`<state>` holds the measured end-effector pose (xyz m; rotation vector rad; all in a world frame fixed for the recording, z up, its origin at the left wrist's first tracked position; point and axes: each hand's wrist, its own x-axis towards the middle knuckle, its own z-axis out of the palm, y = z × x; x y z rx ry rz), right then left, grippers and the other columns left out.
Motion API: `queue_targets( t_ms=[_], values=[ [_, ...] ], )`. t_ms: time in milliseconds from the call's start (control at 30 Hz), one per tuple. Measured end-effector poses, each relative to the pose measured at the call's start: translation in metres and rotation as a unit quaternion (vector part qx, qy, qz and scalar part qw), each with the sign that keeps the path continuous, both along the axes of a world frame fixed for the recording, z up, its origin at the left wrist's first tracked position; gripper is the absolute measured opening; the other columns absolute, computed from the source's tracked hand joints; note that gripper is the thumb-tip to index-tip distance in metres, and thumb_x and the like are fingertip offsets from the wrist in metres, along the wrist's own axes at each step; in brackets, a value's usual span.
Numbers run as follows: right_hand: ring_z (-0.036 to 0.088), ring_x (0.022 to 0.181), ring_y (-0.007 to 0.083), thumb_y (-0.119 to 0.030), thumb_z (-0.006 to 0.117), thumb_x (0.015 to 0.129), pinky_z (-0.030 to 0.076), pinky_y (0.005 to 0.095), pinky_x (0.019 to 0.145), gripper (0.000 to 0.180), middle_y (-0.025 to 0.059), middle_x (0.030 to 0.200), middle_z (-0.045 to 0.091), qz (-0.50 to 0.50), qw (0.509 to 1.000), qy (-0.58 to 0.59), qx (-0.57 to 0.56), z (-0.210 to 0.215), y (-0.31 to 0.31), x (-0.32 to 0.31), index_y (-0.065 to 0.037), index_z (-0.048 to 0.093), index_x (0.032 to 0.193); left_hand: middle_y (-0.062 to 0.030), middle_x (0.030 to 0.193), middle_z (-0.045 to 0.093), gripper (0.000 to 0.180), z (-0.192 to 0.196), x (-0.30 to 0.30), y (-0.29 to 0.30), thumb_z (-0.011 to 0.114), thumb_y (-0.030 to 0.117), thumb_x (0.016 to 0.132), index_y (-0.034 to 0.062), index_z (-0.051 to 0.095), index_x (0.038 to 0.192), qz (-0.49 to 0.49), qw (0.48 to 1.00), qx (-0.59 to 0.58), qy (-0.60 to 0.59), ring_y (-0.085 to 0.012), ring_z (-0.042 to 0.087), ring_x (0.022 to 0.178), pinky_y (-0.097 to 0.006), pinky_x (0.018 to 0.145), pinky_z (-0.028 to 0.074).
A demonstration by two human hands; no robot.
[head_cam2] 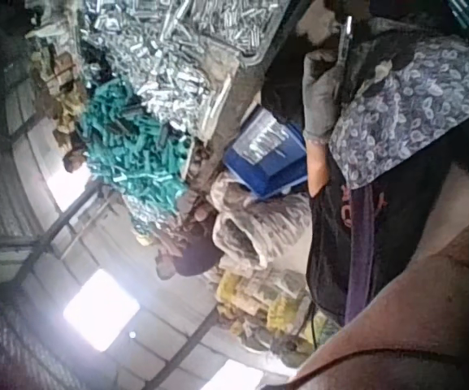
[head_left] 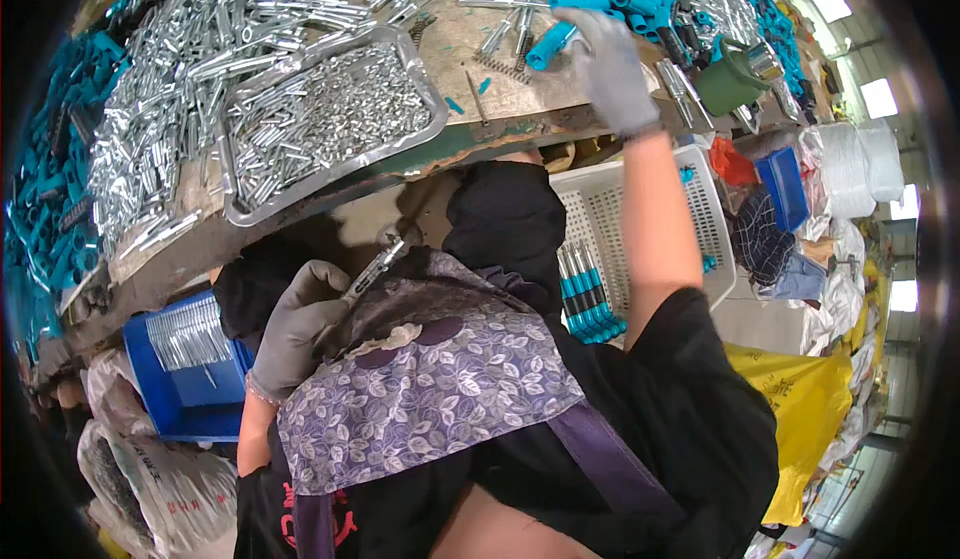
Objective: Assembling hand tools by inserting metal shafts and internal components into plastic screwdriver-style handles.
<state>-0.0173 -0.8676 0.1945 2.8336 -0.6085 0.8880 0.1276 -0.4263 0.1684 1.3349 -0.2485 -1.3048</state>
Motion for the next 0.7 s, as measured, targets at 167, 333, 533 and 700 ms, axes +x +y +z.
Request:
queue_targets(
  t_ms=[167,333,533,700],
  values=[
    [0.043,0.140,0.0275,-0.015,0.070,0.085,0.031,0.0450,0.116,0.043,0.0052,0.136,0.060,0.060,0.976,0.200,-0.068,-0.017,-0.078,0.008,-0.018,0.063,0.127,-0.0004,0.079,0.054,0.022,0.001,0.007,-0.009,0.057,0.002,0.086,0.0077,0.052,0.107,0.023,0.999,-0.011,0.038,-0.0082,0.046,0.058,-0.023,0.051,0.032],
    [0.063,0.114,0.0318,-0.019,0.075,0.085,0.049,0.0382,0.096,0.044,0.0149,0.121,0.066,0.020,0.974,0.055,0.219,-0.005,-0.039,-0.014,-0.007,0.063,0.126,-0.0006,0.079,0.055,0.022,0.006,0.007,-0.007,0.058,0.004,0.088,0.0077,0.050,0.108,0.035,0.999,-0.015,0.006,-0.0070,0.047,0.060,-0.022,0.052,0.033],
    [0.063,0.094,0.0135,-0.023,0.079,0.085,0.050,0.0274,0.085,0.049,0.0082,0.105,0.070,0.006,0.896,-0.194,0.400,-0.005,-0.040,-0.035,0.003,0.063,0.123,-0.0002,0.089,0.056,0.023,0.000,0.007,-0.001,0.061,0.009,0.089,0.0071,0.052,0.111,0.015,1.000,-0.010,0.016,-0.0073,0.053,0.063,-0.021,0.055,0.040],
    [0.062,0.088,0.0112,-0.020,0.078,0.085,0.050,0.0273,0.081,0.036,0.0038,0.097,0.069,0.020,0.921,-0.200,0.334,-0.004,-0.049,-0.042,0.001,0.067,0.112,-0.0003,0.087,0.057,0.022,-0.004,0.003,0.003,0.060,0.009,0.090,0.0067,0.052,0.110,0.039,0.998,-0.036,0.022,-0.0066,0.054,0.064,-0.020,0.054,0.040]
  ],
)
